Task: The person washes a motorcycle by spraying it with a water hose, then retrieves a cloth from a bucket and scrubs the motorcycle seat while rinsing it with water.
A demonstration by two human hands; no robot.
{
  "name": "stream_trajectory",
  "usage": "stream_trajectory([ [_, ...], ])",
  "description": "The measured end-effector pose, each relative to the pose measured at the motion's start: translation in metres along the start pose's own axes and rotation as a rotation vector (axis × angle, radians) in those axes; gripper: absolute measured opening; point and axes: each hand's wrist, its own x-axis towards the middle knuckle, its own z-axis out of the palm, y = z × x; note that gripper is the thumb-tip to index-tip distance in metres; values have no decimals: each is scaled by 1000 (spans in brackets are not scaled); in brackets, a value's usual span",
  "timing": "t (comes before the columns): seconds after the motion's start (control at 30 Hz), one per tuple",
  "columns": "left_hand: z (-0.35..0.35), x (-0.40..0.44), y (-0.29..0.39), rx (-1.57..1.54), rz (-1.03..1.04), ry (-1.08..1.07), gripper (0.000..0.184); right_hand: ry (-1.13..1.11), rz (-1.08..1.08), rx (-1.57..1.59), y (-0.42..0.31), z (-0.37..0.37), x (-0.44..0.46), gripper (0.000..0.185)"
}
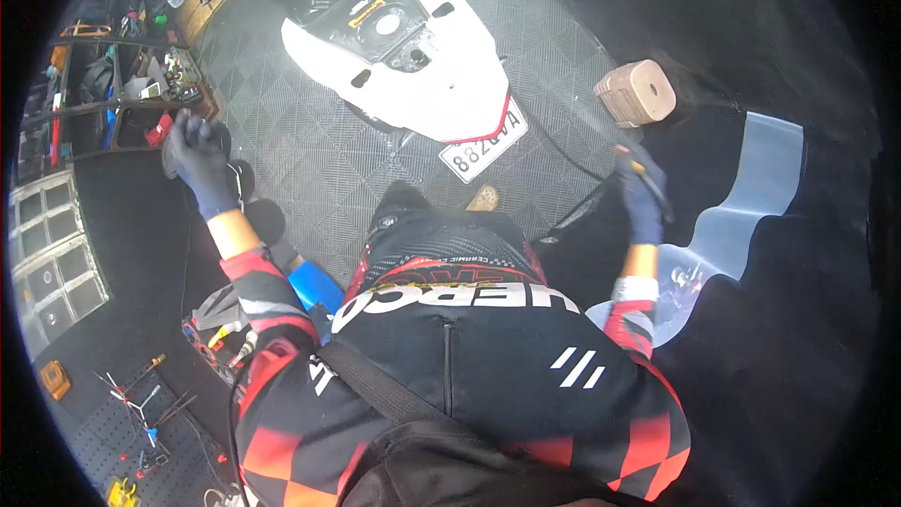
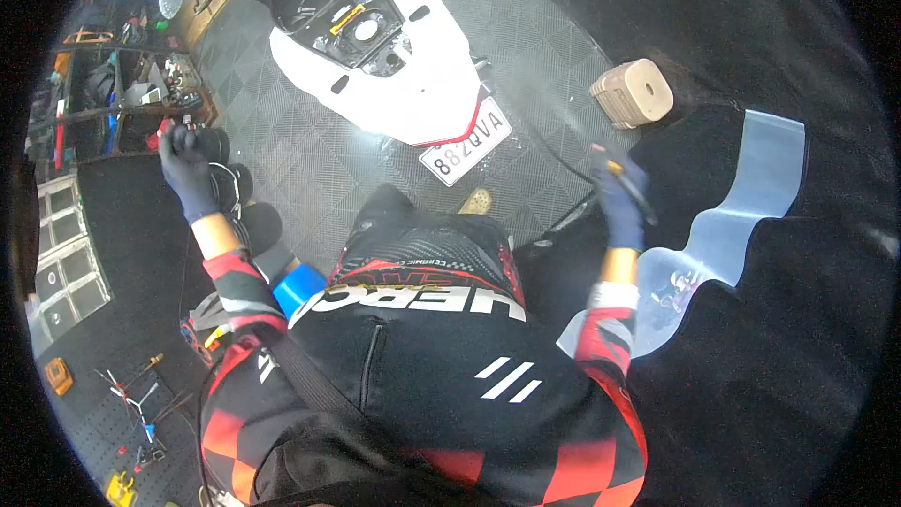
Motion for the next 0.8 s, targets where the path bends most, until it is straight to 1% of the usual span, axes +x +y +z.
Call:
stream_trajectory([
  [0.03,11,22,5,17,27,-17,21,-71,74,81,-36,36,6,27],
  [0.07,33,31,21,124,65,-41,21,-42,-91,-115,-76,66,9,25],
  [0.1,57,41,35,228,104,-67,22,-20,-263,-48,-83,100,12,23],
  [0.13,52,88,46,199,120,-183,24,-29,-296,-87,-113,121,15,24],
  [0.17,49,136,57,166,131,-303,26,-79,-294,-136,-135,141,16,25],
  [0.23,98,156,80,358,351,-218,33,-134,-294,-8,-179,168,15,23],
  [0.3,94,253,102,619,628,-320,37,-99,-288,-27,-189,206,13,21],
  [0.33,101,288,110,682,707,-320,39,-75,-307,-27,-192,220,14,20],
  [0.37,112,314,117,752,756,-290,40,-68,-283,-46,-198,227,15,20],
  [0.43,136,358,126,893,827,-193,44,-14,-143,-165,-212,237,15,17],
  [0.47,148,372,129,961,844,-126,46,19,-52,-233,-211,243,16,19],
  [0.5,162,383,132,1027,854,-50,48,27,-35,-249,-213,244,17,19],
  [0.57,191,399,140,1088,852,56,52,187,87,-127,-218,244,18,25],
  [0.6,200,413,143,1231,799,171,52,211,60,-54,-220,241,16,24],
  [0.63,202,432,136,1214,798,144,53,224,76,-60,-226,239,13,24],
  [0.7,200,485,121,1119,713,22,56,231,203,136,-242,232,7,22],
  [0.73,197,516,115,1056,651,-37,58,229,143,130,-238,228,3,23],
  [0.8,194,573,109,882,499,-153,61,265,154,187,-237,223,-6,23],
])
